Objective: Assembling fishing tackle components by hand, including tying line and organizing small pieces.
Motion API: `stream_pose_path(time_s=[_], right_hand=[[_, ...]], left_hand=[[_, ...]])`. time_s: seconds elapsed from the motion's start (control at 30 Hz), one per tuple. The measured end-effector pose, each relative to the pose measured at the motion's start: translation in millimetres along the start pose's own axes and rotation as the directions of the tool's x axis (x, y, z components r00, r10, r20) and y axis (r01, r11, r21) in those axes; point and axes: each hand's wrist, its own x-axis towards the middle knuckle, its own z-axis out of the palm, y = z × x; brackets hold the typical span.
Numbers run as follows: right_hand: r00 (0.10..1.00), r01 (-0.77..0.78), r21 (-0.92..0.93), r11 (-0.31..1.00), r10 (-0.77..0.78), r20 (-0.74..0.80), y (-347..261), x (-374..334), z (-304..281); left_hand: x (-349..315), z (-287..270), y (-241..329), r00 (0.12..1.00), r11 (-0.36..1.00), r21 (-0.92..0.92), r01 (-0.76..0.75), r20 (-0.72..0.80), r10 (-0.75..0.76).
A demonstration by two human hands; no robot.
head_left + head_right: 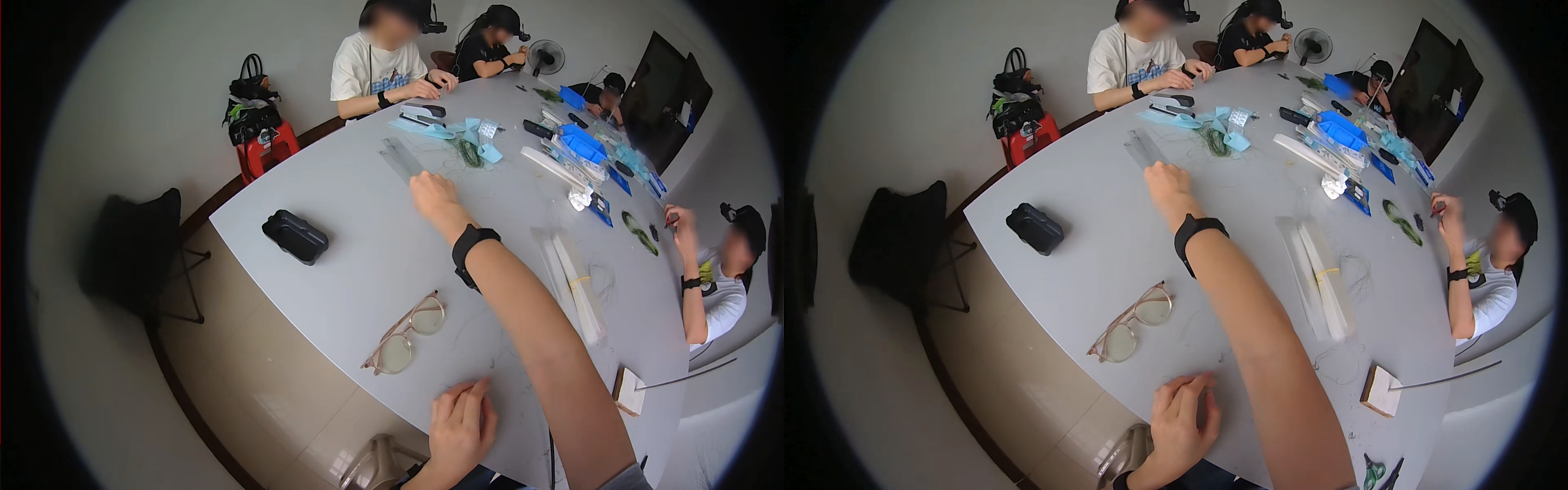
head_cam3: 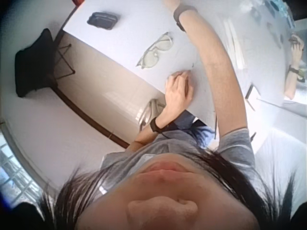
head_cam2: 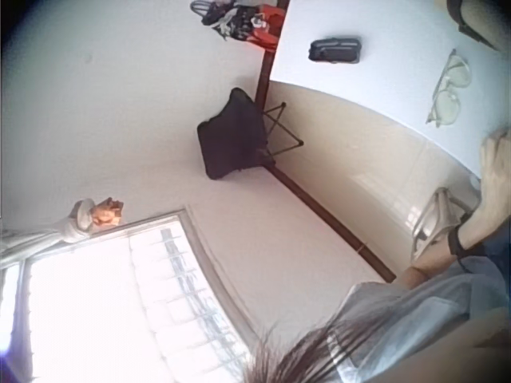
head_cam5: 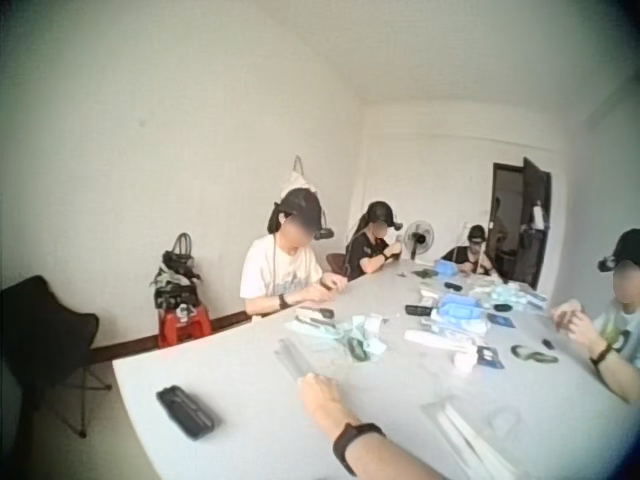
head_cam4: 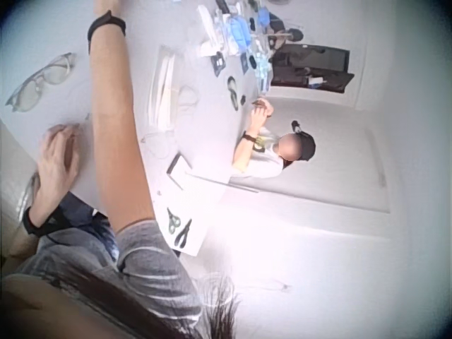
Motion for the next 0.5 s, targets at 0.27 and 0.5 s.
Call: stream_pose_path(time_s=[0.27,0.5], right_hand=[[0.992,0.099,0.249,0.963,-0.077,-0.098,8.4,-37.3,-101.2],[0.983,0.099,0.0,0.995,-0.098,-0.157,76.7,-111.7,-240.9]], left_hand=[[3.6,-2.0,-4.1,0.998,1.0,0.022,-0.02,0.067,0.018],[5.7,6.9,-0.7,0.995,0.994,0.048,-0.095,-0.009,0.096]])
